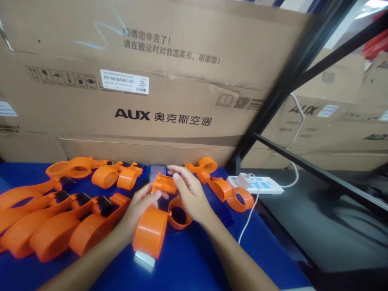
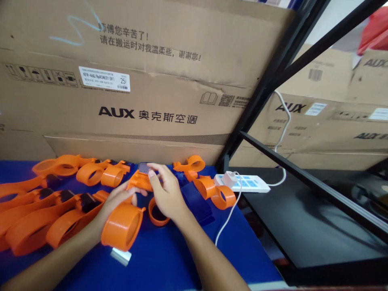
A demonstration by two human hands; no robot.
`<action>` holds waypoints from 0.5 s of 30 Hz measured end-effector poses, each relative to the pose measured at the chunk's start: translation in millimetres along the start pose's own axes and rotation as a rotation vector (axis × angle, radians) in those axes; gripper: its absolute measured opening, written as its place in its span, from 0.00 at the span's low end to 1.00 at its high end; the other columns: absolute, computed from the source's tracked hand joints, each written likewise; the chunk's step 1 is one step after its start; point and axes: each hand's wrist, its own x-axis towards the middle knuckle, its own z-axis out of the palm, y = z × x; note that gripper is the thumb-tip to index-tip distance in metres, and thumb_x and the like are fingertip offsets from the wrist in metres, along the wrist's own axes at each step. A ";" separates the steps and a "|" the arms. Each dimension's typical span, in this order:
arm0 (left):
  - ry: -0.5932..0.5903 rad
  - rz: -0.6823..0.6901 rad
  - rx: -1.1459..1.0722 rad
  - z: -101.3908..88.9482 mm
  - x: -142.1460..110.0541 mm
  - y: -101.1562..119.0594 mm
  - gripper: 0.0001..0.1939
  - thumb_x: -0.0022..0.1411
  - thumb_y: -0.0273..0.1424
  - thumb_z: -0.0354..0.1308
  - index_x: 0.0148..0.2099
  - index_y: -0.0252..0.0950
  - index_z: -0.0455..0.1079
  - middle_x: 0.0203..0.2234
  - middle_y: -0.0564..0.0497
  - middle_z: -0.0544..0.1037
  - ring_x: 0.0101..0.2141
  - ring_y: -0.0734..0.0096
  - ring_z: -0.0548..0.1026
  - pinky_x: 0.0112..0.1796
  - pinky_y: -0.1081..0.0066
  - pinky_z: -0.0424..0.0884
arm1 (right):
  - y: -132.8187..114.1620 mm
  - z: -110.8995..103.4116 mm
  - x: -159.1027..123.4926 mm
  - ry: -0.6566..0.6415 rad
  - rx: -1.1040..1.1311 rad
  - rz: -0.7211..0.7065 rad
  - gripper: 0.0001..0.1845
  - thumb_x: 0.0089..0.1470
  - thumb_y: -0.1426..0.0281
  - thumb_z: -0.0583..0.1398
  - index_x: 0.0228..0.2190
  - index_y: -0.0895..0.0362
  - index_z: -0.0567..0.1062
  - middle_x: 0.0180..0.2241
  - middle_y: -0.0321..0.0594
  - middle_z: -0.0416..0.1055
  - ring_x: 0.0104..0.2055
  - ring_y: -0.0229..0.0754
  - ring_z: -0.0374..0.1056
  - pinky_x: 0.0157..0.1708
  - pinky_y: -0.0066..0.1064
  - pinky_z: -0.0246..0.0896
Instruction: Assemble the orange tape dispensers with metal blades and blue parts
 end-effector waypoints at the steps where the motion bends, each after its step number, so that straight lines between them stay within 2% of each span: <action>1: 0.038 0.008 0.002 -5.3 -0.5 -1.3 0.18 0.60 0.45 0.67 0.40 0.35 0.78 0.21 0.55 0.71 0.20 0.77 0.66 0.23 0.77 0.63 | -0.1 -4.7 1.5 0.019 -0.138 -0.078 0.17 0.68 0.59 0.56 0.52 0.52 0.76 0.45 0.45 0.75 0.41 0.45 0.72 0.42 0.39 0.70; 3: 0.099 0.021 -0.030 -15.0 -1.8 -3.3 0.19 0.60 0.47 0.66 0.38 0.35 0.76 0.19 0.56 0.69 0.18 0.77 0.64 0.21 0.76 0.63 | -0.2 -15.5 3.6 -0.059 -0.368 -0.151 0.18 0.68 0.60 0.56 0.54 0.52 0.75 0.48 0.46 0.74 0.48 0.48 0.70 0.52 0.45 0.66; 5: 0.145 0.035 -0.069 -22.6 -3.4 -5.6 0.19 0.59 0.48 0.66 0.37 0.35 0.75 0.18 0.56 0.68 0.18 0.78 0.62 0.21 0.77 0.62 | -1.1 -26.0 2.5 -0.261 -0.550 -0.134 0.23 0.66 0.57 0.59 0.58 0.51 0.73 0.52 0.47 0.73 0.53 0.52 0.68 0.57 0.50 0.62; 8: 0.185 0.068 -0.077 -30.4 -5.7 -11.1 0.18 0.60 0.47 0.66 0.35 0.35 0.74 0.20 0.56 0.68 0.18 0.78 0.64 0.21 0.77 0.63 | -3.9 -36.7 -5.2 -0.551 -0.769 -0.017 0.44 0.52 0.48 0.69 0.64 0.50 0.67 0.62 0.52 0.63 0.63 0.64 0.59 0.60 0.57 0.56; 10: 0.185 0.082 -0.044 -33.8 -6.7 -15.4 0.17 0.60 0.45 0.67 0.36 0.36 0.73 0.20 0.56 0.68 0.19 0.78 0.63 0.21 0.77 0.62 | -5.3 -39.6 -10.3 -0.648 -0.847 0.052 0.54 0.42 0.46 0.73 0.66 0.48 0.65 0.65 0.53 0.57 0.65 0.69 0.53 0.61 0.58 0.54; 12: 0.172 0.088 -0.011 -35.7 -7.5 -18.9 0.15 0.60 0.43 0.68 0.37 0.37 0.74 0.22 0.56 0.70 0.20 0.77 0.63 0.22 0.77 0.61 | -5.0 -40.0 -12.3 -0.698 -0.863 0.055 0.50 0.41 0.47 0.74 0.62 0.48 0.69 0.64 0.51 0.58 0.64 0.66 0.54 0.61 0.57 0.53; 15: 0.173 0.092 0.005 -35.5 -9.7 -20.8 0.13 0.60 0.42 0.68 0.36 0.37 0.73 0.27 0.52 0.74 0.24 0.74 0.66 0.25 0.75 0.64 | -1.5 -39.0 -9.4 -0.718 -0.833 -0.025 0.36 0.49 0.53 0.72 0.57 0.49 0.74 0.57 0.47 0.64 0.58 0.58 0.59 0.60 0.51 0.54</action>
